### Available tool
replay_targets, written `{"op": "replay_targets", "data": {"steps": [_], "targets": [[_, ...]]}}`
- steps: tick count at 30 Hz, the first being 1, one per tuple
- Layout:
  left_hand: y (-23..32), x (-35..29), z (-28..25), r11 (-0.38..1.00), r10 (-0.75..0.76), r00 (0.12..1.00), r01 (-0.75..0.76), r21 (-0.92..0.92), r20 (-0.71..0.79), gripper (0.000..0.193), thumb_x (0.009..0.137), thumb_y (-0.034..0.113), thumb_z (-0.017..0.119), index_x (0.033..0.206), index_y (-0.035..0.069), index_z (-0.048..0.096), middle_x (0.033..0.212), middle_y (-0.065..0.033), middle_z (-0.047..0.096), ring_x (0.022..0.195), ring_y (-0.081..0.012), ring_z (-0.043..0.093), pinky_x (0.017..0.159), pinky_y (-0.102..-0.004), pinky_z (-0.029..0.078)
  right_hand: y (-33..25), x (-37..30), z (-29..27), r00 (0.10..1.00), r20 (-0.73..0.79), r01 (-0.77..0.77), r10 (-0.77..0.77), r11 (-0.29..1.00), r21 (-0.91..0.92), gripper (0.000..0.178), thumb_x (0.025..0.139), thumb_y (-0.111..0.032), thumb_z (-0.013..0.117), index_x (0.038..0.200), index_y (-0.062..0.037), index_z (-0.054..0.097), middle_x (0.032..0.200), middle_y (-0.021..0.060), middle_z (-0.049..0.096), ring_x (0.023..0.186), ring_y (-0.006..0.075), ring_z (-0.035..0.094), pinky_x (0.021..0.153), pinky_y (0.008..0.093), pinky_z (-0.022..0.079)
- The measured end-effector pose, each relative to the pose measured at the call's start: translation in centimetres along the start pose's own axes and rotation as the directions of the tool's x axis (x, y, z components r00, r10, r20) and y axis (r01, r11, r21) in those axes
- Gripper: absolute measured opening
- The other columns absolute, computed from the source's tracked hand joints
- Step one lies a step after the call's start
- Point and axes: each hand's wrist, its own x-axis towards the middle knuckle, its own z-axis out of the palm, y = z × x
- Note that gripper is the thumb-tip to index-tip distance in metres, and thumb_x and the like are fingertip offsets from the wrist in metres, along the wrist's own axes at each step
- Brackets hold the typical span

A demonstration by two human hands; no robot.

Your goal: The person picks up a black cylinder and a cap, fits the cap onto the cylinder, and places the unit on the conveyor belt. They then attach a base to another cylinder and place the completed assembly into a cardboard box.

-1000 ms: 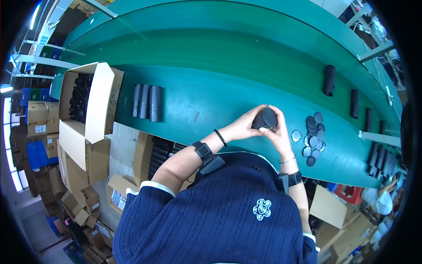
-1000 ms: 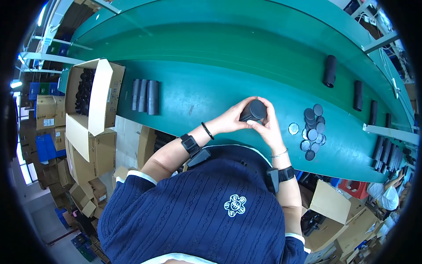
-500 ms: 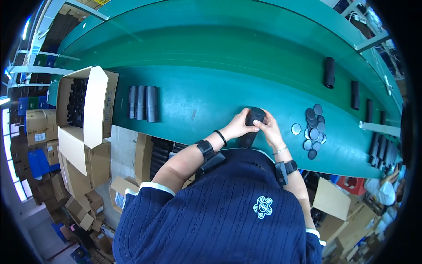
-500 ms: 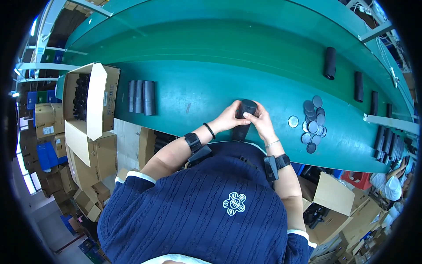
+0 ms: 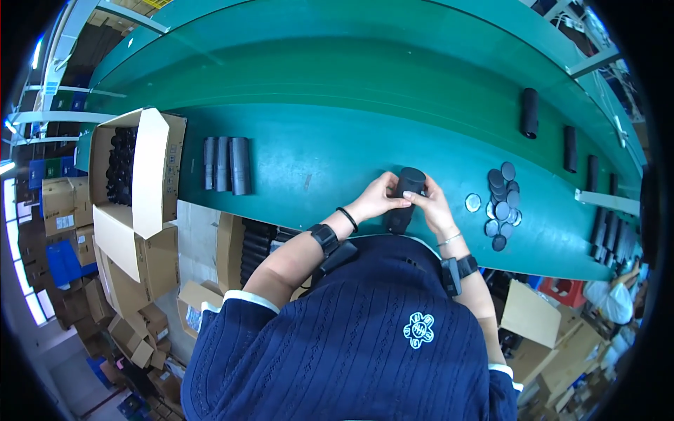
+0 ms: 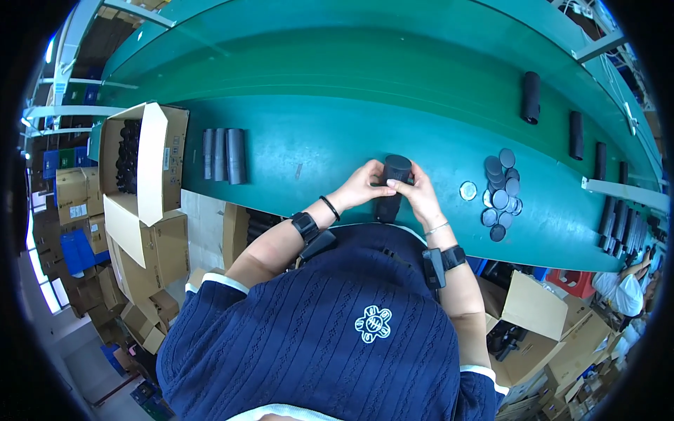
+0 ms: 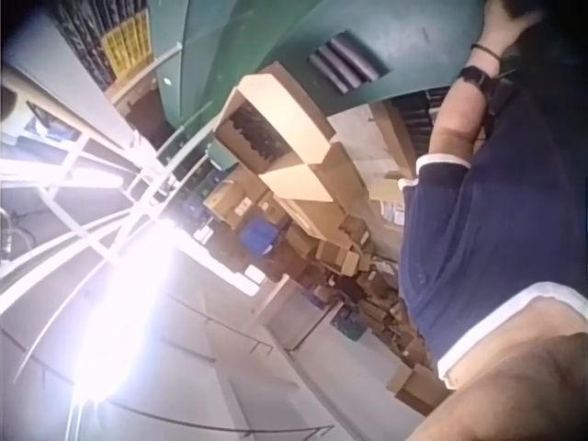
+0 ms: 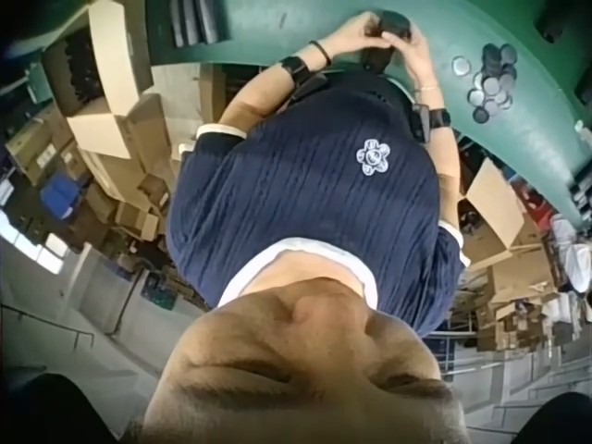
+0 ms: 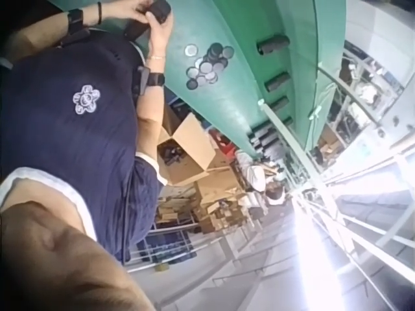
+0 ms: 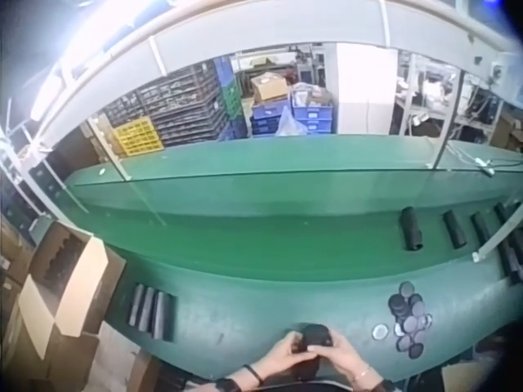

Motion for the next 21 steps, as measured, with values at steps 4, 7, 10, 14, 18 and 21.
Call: {"op": "replay_targets", "data": {"steps": [4, 7, 10, 14, 18, 21], "targets": [[0.0, -0.2, 0.1, 0.988, 0.081, 0.996, -0.084, 0.127, 0.035, 0.067, 0.077, 0.019, 0.081, 0.127, -0.002, 0.042, 0.120, -0.0152, 0.056, 0.110, -0.0216, 0.058, 0.092, -0.0350, 0.050, -0.6, -0.2, 0.7, 1.000, 0.008, 0.019, -0.019, 1.000, 0.024, 0.048, 0.078, -0.010, 0.076, 0.121, -0.0013, 0.056, 0.107, 0.0055, 0.062, 0.100, 0.0144, 0.056, 0.090, 0.0305, 0.045], [0.5, -0.3, 1.1, 0.985, 0.048, 0.998, -0.043, 0.170, -0.029, 0.070, 0.077, 0.021, 0.081, 0.129, -0.002, 0.041, 0.120, -0.0163, 0.057, 0.108, -0.0212, 0.060, 0.091, -0.0342, 0.050, -0.1, -0.1, 0.8, 0.996, -0.048, 0.061, -0.070, 0.982, -0.179, 0.047, 0.076, -0.011, 0.078, 0.116, 0.0006, 0.057, 0.103, 0.0075, 0.064, 0.100, 0.0161, 0.057, 0.089, 0.0323, 0.046], [1.6, -0.6, 1.7, 0.958, 0.031, 0.997, -0.008, 0.287, -0.075, 0.071, 0.076, 0.024, 0.081, 0.129, -0.001, 0.041, 0.117, -0.0153, 0.059, 0.106, -0.0228, 0.061, 0.090, -0.0347, 0.050, 0.4, -0.1, 0.8, 0.987, -0.123, 0.063, -0.107, 0.945, -0.321, 0.050, 0.073, -0.014, 0.081, 0.114, 0.0020, 0.058, 0.099, 0.0104, 0.064, 0.100, 0.0182, 0.058, 0.086, 0.0339, 0.048], [0.3, 1.3, 0.1, 0.960, -0.003, 1.000, -0.002, 0.281, 0.016, 0.074, 0.076, 0.026, 0.081, 0.131, -0.001, 0.040, 0.120, -0.0144, 0.058, 0.109, -0.0227, 0.059, 0.092, -0.0341, 0.050, 1.2, 0.7, 1.3, 0.959, -0.233, 0.040, -0.163, 0.889, -0.456, 0.055, 0.071, -0.016, 0.082, 0.115, 0.0027, 0.056, 0.103, 0.0145, 0.063, 0.101, 0.0204, 0.058, 0.085, 0.0341, 0.049], [0.8, 1.0, -0.5, 0.984, 0.006, 0.981, -0.041, 0.174, 0.196, 0.071, 0.079, 0.019, 0.078, 0.134, -0.001, 0.038, 0.126, -0.0142, 0.054, 0.116, -0.0216, 0.054, 0.096, -0.0350, 0.047, 0.2, -0.4, 1.7, 0.990, -0.131, 0.052, -0.053, 0.999, -0.011, 0.061, 0.075, -0.015, 0.080, 0.126, 0.0007, 0.051, 0.116, 0.0105, 0.058, 0.105, 0.0196, 0.057, 0.091, 0.0330, 0.047], [0.9, 0.5, -0.3, 0.996, 0.080, 0.973, -0.088, 0.025, 0.216, 0.071, 0.079, 0.017, 0.078, 0.134, -0.003, 0.037, 0.126, -0.0139, 0.054, 0.117, -0.0216, 0.053, 0.096, -0.0358, 0.047, -0.1, -0.6, 0.5, 1.000, -0.003, -0.005, 0.005, 1.000, 0.021, 0.061, 0.078, -0.009, 0.077, 0.131, -0.0010, 0.048, 0.115, 0.0068, 0.059, 0.110, 0.0170, 0.054, 0.097, 0.0309, 0.042]]}}
